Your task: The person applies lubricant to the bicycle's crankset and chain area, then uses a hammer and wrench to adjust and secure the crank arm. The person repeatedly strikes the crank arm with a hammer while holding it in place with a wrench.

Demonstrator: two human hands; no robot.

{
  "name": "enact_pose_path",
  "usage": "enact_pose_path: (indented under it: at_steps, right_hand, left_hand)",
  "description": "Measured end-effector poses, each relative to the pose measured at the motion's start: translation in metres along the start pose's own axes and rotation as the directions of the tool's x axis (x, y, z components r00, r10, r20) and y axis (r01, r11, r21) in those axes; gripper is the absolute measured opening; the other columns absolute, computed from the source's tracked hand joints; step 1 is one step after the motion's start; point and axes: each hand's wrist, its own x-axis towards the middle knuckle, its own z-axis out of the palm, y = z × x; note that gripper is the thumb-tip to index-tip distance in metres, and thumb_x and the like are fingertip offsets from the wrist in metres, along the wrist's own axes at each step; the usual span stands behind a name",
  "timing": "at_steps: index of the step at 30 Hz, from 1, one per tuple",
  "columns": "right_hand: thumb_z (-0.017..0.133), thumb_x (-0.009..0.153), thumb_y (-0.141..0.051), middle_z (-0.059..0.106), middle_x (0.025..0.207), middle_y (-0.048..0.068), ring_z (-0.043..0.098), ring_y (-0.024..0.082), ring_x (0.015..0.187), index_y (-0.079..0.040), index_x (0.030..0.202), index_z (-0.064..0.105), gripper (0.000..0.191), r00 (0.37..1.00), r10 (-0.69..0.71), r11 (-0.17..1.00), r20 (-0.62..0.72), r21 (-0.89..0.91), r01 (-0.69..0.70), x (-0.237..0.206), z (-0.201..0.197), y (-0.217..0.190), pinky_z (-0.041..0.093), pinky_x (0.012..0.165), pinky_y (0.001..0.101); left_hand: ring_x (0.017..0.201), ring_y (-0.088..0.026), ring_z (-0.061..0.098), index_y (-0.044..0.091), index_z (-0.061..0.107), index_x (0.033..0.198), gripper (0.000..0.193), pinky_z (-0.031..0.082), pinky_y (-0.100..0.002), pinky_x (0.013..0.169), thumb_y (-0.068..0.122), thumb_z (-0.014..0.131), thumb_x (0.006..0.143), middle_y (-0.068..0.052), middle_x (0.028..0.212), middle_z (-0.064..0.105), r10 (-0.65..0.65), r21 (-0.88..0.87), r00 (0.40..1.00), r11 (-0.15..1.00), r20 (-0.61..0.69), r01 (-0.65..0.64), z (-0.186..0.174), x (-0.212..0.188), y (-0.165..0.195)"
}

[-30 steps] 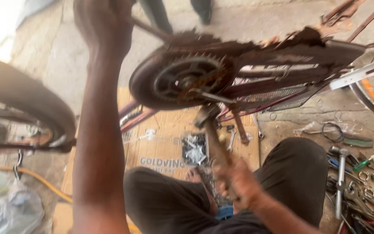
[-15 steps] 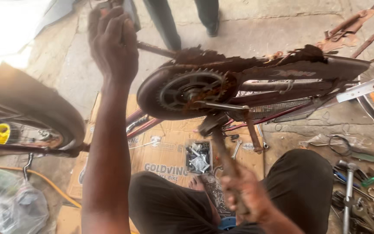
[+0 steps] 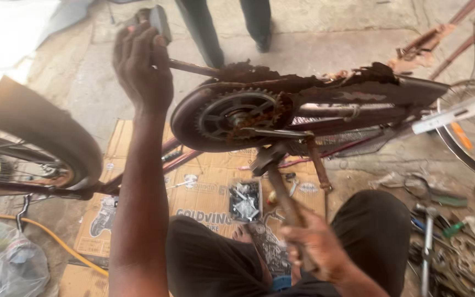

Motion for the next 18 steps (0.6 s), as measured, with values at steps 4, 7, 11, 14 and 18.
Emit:
enact_pose_path:
  at_steps: [4, 7, 11, 14, 18]
  right_hand:
    - [0.072, 0.091, -0.010, 0.049, 0.066, 0.006, 0.047, 0.012, 0.041, 0.004, 0.113, 0.048, 0.036, 0.946, 0.311, 0.945, 0.091, 0.079, -0.318, 0.016, -0.004, 0.035, 0.044, 0.033, 0.0284]
    - [0.067, 0.088, -0.002, 0.054, 0.072, 0.004, 0.050, 0.009, 0.046, 0.001, 0.123, 0.057, 0.036, 0.915, 0.365, 0.896, 0.169, 0.201, -0.395, 0.009, -0.016, 0.021, 0.043, 0.037, 0.0251]
    - [0.069, 0.090, -0.003, 0.065, 0.079, 0.017, 0.052, 0.010, 0.046, 0.008, 0.127, 0.048, 0.043, 0.996, -0.024, 0.992, 0.091, 0.125, 0.012, -0.032, -0.028, -0.030, 0.044, 0.035, 0.0254]
    - [0.068, 0.085, -0.004, 0.059, 0.069, 0.011, 0.052, 0.011, 0.042, 0.003, 0.141, 0.045, 0.061, 0.970, -0.157, 0.987, 0.186, 0.001, 0.159, -0.039, -0.016, -0.029, 0.047, 0.035, 0.0262]
    - [0.070, 0.083, -0.005, 0.050, 0.059, 0.003, 0.051, 0.011, 0.041, -0.004, 0.150, 0.040, 0.073, 0.967, 0.120, 0.988, 0.227, 0.073, -0.139, -0.030, 0.001, 0.009, 0.046, 0.034, 0.0255]
  left_hand:
    - [0.126, -0.036, 0.064, 0.003, 0.073, 0.111, 0.013, 0.040, -0.053, 0.117, 0.012, 0.064, 0.106, -0.013, 0.121, 0.075, -0.049, -0.015, 0.999, 0.999, -0.014, 0.049, 0.002, 0.000, 0.001]
    - [0.126, -0.037, 0.063, 0.003, 0.074, 0.111, 0.014, 0.041, -0.054, 0.115, 0.012, 0.065, 0.104, -0.013, 0.121, 0.076, -0.051, 0.015, 0.998, 0.999, -0.048, 0.052, 0.004, -0.002, 0.000]
    - [0.125, -0.034, 0.066, 0.002, 0.072, 0.112, 0.014, 0.044, -0.052, 0.116, 0.010, 0.062, 0.107, -0.014, 0.124, 0.075, -0.080, -0.035, 0.995, 0.996, -0.051, 0.078, 0.000, -0.005, -0.002]
    - [0.124, -0.031, 0.069, 0.004, 0.073, 0.113, 0.015, 0.046, -0.051, 0.115, 0.010, 0.061, 0.107, -0.014, 0.124, 0.075, -0.052, -0.042, 0.994, 0.998, -0.097, 0.048, -0.003, -0.002, -0.003]
    - [0.125, -0.034, 0.066, 0.002, 0.073, 0.114, 0.016, 0.045, -0.051, 0.114, 0.010, 0.062, 0.106, -0.014, 0.123, 0.076, -0.097, -0.006, 0.990, 0.995, -0.105, 0.097, -0.007, -0.001, -0.001]
